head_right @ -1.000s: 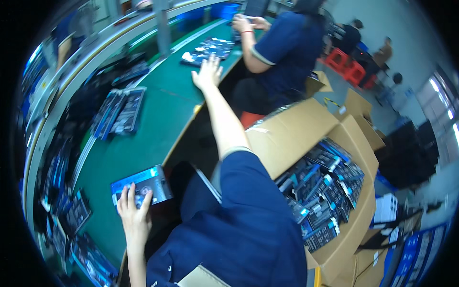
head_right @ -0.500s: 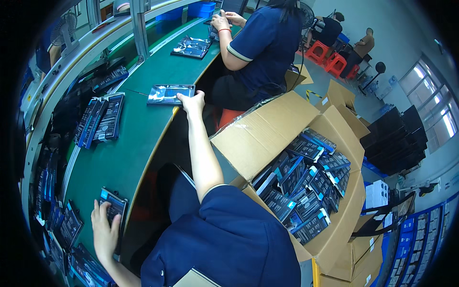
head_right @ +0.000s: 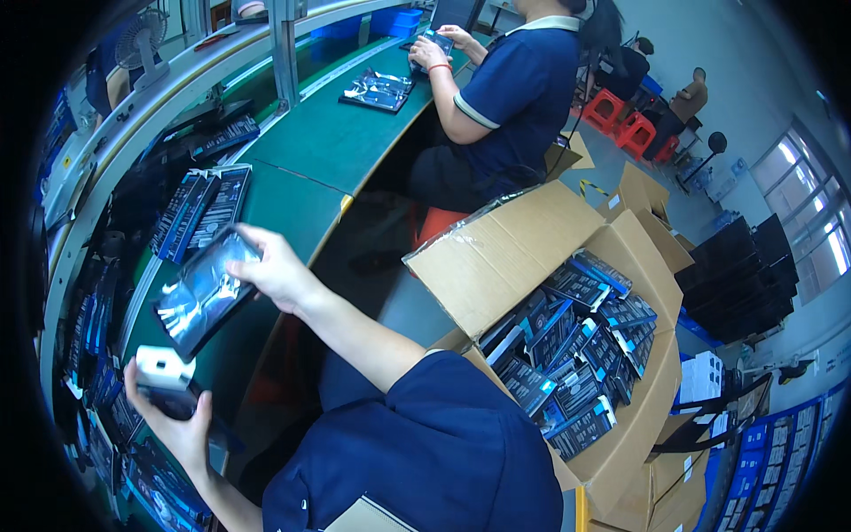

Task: Organizing and stacking small packaged electronic accessories on an assembly line.

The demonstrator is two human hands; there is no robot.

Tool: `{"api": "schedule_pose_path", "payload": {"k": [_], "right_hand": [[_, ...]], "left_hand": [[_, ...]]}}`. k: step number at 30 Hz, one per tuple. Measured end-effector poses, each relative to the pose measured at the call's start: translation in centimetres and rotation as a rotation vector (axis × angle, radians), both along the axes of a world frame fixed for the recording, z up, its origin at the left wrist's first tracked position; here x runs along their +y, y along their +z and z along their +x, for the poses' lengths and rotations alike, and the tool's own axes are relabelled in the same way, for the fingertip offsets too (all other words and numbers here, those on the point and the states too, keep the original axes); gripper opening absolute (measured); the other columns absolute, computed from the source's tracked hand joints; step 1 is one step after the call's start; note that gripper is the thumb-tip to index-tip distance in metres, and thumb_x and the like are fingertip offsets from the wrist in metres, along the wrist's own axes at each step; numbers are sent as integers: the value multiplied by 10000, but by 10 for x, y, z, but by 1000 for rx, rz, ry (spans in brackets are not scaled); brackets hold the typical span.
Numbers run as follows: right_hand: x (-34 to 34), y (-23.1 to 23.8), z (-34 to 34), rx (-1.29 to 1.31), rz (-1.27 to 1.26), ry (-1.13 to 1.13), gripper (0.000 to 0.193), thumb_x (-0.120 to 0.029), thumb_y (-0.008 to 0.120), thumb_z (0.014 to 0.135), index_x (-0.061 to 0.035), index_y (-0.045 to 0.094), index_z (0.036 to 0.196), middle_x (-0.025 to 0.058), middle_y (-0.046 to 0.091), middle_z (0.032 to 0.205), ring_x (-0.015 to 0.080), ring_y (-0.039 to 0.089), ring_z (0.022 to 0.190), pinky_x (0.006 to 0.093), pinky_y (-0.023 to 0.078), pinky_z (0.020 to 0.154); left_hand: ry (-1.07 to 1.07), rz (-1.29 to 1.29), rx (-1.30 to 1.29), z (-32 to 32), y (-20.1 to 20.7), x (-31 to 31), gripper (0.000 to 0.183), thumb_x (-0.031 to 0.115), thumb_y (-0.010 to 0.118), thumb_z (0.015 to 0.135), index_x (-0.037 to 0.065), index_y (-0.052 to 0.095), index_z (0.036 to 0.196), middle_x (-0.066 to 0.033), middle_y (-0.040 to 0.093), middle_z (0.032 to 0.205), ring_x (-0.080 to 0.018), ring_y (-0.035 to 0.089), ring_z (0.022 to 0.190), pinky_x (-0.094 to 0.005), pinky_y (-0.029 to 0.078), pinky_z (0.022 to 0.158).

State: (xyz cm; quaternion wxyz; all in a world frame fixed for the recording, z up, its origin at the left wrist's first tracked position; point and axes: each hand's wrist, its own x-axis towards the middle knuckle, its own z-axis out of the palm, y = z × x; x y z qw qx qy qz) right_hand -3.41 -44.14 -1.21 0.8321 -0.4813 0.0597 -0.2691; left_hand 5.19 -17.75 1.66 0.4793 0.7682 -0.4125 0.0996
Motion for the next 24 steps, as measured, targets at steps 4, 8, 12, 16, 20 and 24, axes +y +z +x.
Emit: {"api": "schedule_pose_path", "payload": {"k": [4,8,12,16,20,24], "right_hand": [[27,-11,7,66,-74,282,580,-47,730,826,31,514,1358,73,643,1194,124,590,1078,278,462,971],[34,20,-1,-83,-178,-32,674,-21,708,857,66,377,1438,85,584,1249,124,564,1101,281,455,982],[39,47,1,-319,-168,-292,685,-9,649,908,78,281,1479,123,529,1337,132,516,1191,291,407,1042],[50,55,-1,-115,-507,-254,719,-80,717,873,99,330,1452,149,512,1365,157,485,1243,296,363,1077],[52,32,1,-66,-193,-33,669,-54,727,841,124,400,1397,155,532,1327,181,522,1184,305,410,1034],[48,44,-6,-130,-202,-128,579,34,661,867,55,439,1401,114,591,1239,162,576,1105,290,465,955]], "left_hand": [[-188,-147,-227,-8,2,1,1115,615,728,677,66,216,1501,-193,310,1479,-345,324,1382,-504,247,1132],[-52,-61,-154,1,-12,17,1116,621,743,678,67,245,1509,-177,310,1505,-325,321,1395,-498,230,1154],[-19,-43,-116,3,-6,10,1111,597,771,678,59,256,1502,-163,328,1493,-315,327,1390,-481,232,1158],[71,-192,-146,0,-7,30,1060,583,790,676,57,299,1455,-170,371,1440,-320,378,1342,-485,265,1135],[-128,-366,-178,0,0,12,998,591,815,612,94,352,1343,-259,392,1388,-389,419,1282,-509,328,1077],[-96,-217,-284,0,12,20,1029,383,928,463,47,456,1313,-192,492,1254,-341,513,1143,-460,421,962]]}}
